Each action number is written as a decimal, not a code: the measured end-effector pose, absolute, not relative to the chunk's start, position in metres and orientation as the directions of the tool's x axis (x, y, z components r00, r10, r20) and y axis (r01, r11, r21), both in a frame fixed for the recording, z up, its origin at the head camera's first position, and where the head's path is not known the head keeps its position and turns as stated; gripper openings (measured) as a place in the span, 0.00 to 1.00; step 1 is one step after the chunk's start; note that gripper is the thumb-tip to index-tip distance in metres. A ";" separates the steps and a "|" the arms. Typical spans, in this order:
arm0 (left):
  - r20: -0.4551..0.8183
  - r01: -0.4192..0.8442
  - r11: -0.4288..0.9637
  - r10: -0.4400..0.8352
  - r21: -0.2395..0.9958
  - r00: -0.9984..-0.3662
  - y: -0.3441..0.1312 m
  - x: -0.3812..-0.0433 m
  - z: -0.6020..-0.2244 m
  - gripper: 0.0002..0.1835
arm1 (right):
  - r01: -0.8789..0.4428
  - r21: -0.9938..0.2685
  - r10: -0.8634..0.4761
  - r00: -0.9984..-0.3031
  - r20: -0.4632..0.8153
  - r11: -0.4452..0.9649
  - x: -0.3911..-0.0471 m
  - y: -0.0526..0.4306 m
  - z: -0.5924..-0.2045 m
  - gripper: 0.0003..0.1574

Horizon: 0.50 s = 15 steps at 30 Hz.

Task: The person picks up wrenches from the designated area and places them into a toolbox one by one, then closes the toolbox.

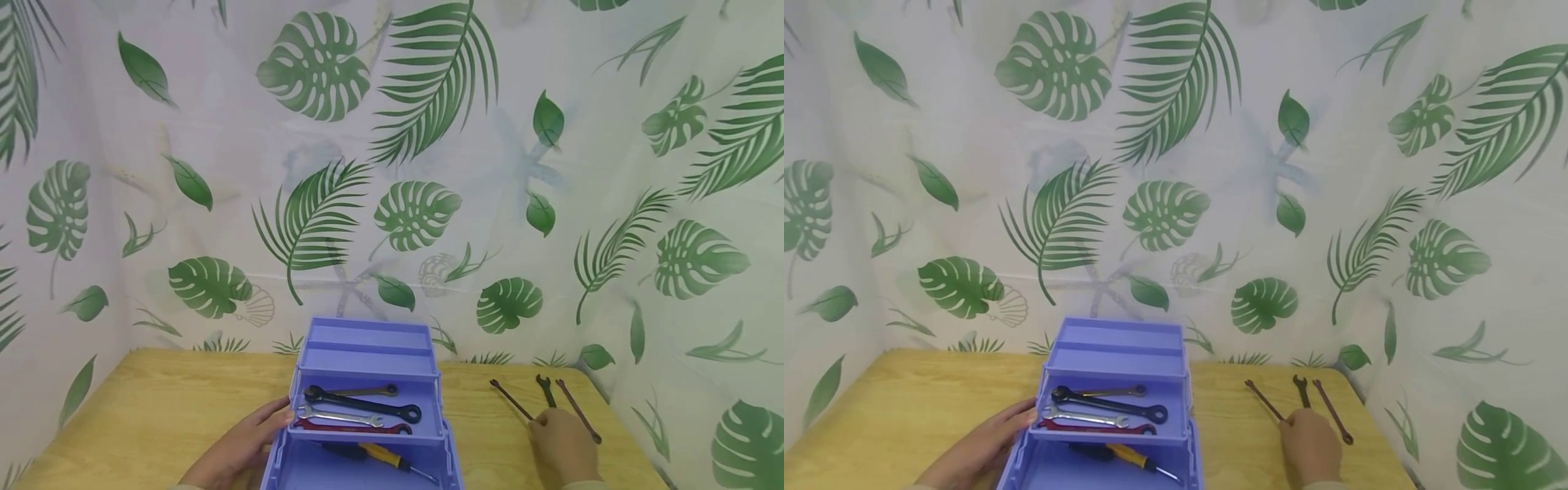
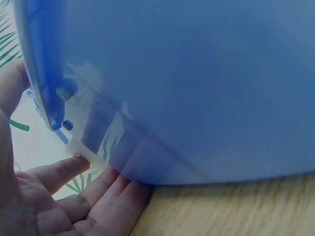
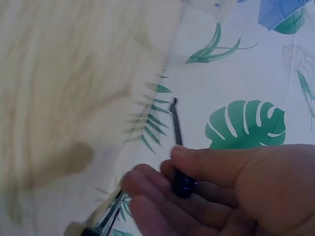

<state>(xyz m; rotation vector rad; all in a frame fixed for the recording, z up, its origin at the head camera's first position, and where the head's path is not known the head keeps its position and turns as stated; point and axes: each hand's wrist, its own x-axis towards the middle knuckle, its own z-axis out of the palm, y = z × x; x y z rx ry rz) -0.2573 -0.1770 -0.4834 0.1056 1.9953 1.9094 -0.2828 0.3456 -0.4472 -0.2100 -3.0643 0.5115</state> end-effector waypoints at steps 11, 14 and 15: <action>-0.202 -0.191 0.065 0.327 0.979 -0.923 -0.177 -0.260 -0.484 0.45 | 0.043 -0.481 0.182 -0.952 0.248 0.875 -0.280 0.321 -0.428 0.19; -0.193 -0.186 0.054 0.334 0.981 -0.922 -0.178 -0.259 -0.485 0.45 | -0.003 -0.480 0.181 -0.925 0.335 0.877 -0.277 0.314 -0.422 0.18; -0.194 -0.186 0.055 0.332 0.981 -0.923 -0.178 -0.259 -0.486 0.45 | -0.016 -0.480 0.178 -0.917 0.356 0.877 -0.276 0.312 -0.420 0.18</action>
